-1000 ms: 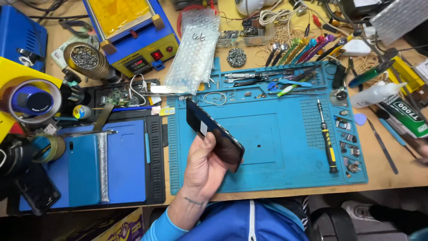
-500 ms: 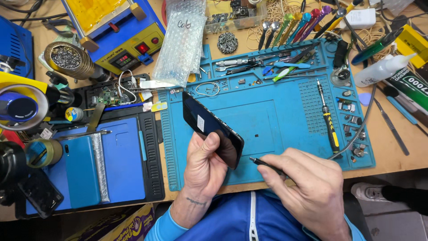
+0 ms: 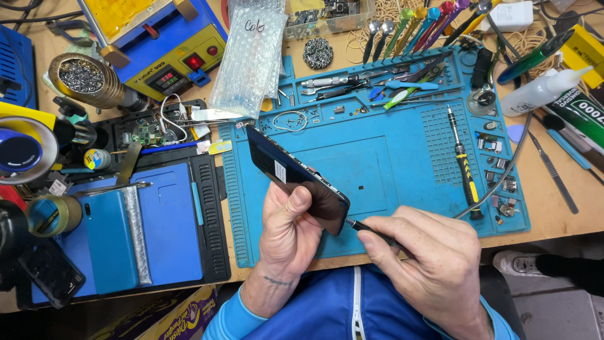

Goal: The person reassembles a disassembled smartphone by hand, carefully aligning and pressing the internal components and screen into the chassis. They then connect a charging cable to the device to test its functionality.

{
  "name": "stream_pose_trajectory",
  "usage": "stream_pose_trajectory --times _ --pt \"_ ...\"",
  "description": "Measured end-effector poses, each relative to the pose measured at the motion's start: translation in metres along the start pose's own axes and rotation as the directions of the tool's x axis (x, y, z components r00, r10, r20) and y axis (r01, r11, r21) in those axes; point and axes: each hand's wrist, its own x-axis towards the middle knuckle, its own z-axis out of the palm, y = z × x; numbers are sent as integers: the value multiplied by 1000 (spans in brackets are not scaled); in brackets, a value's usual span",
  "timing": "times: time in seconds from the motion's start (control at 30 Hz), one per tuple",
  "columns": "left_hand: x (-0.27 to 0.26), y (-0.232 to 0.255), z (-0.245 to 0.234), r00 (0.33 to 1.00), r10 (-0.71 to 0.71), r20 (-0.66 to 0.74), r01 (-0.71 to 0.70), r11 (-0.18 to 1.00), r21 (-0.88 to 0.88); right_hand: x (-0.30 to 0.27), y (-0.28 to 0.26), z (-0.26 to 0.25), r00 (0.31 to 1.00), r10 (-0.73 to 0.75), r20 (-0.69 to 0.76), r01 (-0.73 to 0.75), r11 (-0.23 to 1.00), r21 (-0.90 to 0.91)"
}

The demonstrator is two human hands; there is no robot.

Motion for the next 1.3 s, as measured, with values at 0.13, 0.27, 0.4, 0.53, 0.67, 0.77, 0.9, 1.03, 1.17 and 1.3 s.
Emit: stream_pose_trajectory --times 0.13,0.27,0.4,0.53,0.67,0.77,0.9,1.03,1.17,1.3 --pt "0 -1 0 1000 25 15 -25 1000 -1 1 -3 -1 1000 6 12 -6 1000 -9" --pt "0 1 -1 1000 5 8 -5 999 -40 1 -4 -1 1000 -10 -1 10 999 -31" --pt "-2 2 2 1000 22 -13 -22 1000 -14 1 -8 -2 1000 -17 1 17 999 -30" --pt "-5 3 3 997 81 17 -81 996 41 -1 -9 -1 1000 -9 -2 9 998 -68" --pt "-5 9 15 990 128 63 -132 989 68 -1 -7 0 1000 -5 4 5 1000 -9" --pt "-4 12 19 984 155 87 -162 983 85 0 -6 0 1000 0 6 0 1000 -1" --pt "-1 14 24 978 183 100 -195 972 129 1 -5 1 1000 2 16 -3 999 39" --pt "1 18 26 976 193 104 -209 962 177 2 -4 4 1000 -2 14 2 999 35" --pt "2 20 28 978 167 126 -185 971 149 4 -1 7 1000 2 11 -3 999 35" --pt "4 18 24 973 209 96 -222 963 155 6 0 8 1000 11 8 -11 1000 15"
